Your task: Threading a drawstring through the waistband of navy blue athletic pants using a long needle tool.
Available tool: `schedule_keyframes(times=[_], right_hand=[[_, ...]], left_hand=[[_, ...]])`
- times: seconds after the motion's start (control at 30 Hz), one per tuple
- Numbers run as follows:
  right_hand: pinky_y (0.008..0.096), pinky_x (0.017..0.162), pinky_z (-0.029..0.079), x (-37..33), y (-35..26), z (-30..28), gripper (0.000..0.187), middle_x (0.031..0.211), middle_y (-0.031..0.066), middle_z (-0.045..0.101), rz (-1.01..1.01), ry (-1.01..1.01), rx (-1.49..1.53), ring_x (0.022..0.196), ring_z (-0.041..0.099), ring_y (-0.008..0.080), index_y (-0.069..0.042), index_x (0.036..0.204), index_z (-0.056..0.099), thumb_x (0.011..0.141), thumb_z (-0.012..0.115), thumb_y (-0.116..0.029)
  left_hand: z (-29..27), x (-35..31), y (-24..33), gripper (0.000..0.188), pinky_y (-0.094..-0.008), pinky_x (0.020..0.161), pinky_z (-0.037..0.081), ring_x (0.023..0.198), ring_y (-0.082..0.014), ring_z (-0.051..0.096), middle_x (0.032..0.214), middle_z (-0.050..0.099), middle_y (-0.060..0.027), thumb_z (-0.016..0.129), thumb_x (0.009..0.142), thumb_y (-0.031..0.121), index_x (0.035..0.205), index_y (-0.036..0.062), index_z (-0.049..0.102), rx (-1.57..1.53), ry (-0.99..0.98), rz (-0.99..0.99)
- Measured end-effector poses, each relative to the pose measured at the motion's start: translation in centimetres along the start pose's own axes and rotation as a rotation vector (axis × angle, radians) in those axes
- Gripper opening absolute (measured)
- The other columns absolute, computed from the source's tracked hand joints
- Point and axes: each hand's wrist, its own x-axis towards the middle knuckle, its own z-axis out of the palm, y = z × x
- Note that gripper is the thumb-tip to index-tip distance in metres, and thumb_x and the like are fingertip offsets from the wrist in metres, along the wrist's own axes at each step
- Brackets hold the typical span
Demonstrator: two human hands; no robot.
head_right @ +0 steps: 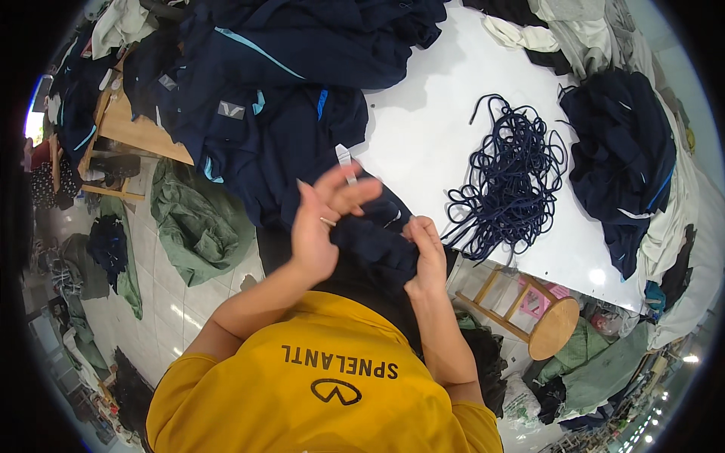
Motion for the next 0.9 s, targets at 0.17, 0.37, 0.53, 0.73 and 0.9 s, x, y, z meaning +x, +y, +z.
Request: schedule_keyframes(times=[0.17, 0.37, 0.53, 0.73, 0.9], right_hand=[[0.0231, 0.075, 0.034, -1.7, 1.7, 4.1, 0.024, 0.083, -0.0014, 0.047, -0.277, -0.213, -0.063, 0.079, 0.040, 0.0096, -0.011, 0.089, 0.048, 0.093, 0.059, -0.032], [0.0287, 0.087, 0.037, -1.9, 1.4, 6.0, 0.103, 0.119, 0.0076, 0.045, -0.557, -0.450, -0.161, 0.094, 0.045, 0.0154, -0.011, 0.140, 0.025, 0.063, 0.086, -0.043], [0.0320, 0.088, 0.044, -0.7, -0.6, 6.7, 0.104, 0.123, 0.0148, 0.050, -0.685, -0.485, -1.104, 0.095, 0.055, 0.0219, -0.008, 0.147, 0.011, 0.065, 0.072, 0.007], [0.0309, 0.088, 0.046, 5.3, -9.6, 1.8, 0.072, 0.111, 0.0147, 0.063, -1.242, 0.130, -1.524, 0.100, 0.061, 0.0253, -0.011, 0.134, 0.049, 0.068, 0.062, 0.011], [0.0303, 0.080, 0.050, 8.7, -18.4, -11.6, 0.052, 0.107, 0.0107, 0.067, -1.180, 0.650, -1.477, 0.091, 0.066, 0.0232, -0.016, 0.128, 0.056, 0.077, 0.067, -0.008]], left_hand=[[2.1, -1.4, -1.3, 0.034, -0.0369, 0.091, 0.043, 0.096, -0.0285, 0.062, 0.084, 0.065, -0.0177, 0.021, 0.101, 0.031, 0.111, 0.0019, 0.037, 0.136, -0.052, 0.492], [2.6, 0.2, -0.4, 0.034, -0.0425, 0.100, 0.037, 0.111, -0.0351, 0.055, 0.092, 0.064, -0.0219, 0.023, 0.103, 0.036, 0.099, 0.0049, 0.037, 0.063, 0.014, 0.504], [-0.6, 1.4, 5.1, 0.035, -0.0502, 0.111, 0.026, 0.108, -0.0375, 0.060, 0.090, 0.067, -0.0276, 0.024, 0.103, 0.031, 0.084, 0.0058, 0.038, 0.142, 0.070, 0.642], [-4.6, 1.1, 11.5, 0.031, -0.0487, 0.106, 0.038, 0.105, -0.0330, 0.062, 0.081, 0.066, -0.0159, 0.032, 0.103, 0.030, 0.083, 0.0073, 0.040, -0.193, 0.290, 0.799], [-21.9, -2.7, 21.8, 0.034, -0.0404, 0.086, 0.047, 0.061, -0.0149, 0.050, 0.055, 0.041, -0.0003, 0.039, 0.101, 0.023, 0.070, 0.0084, 0.046, -0.513, 0.279, 0.999]])
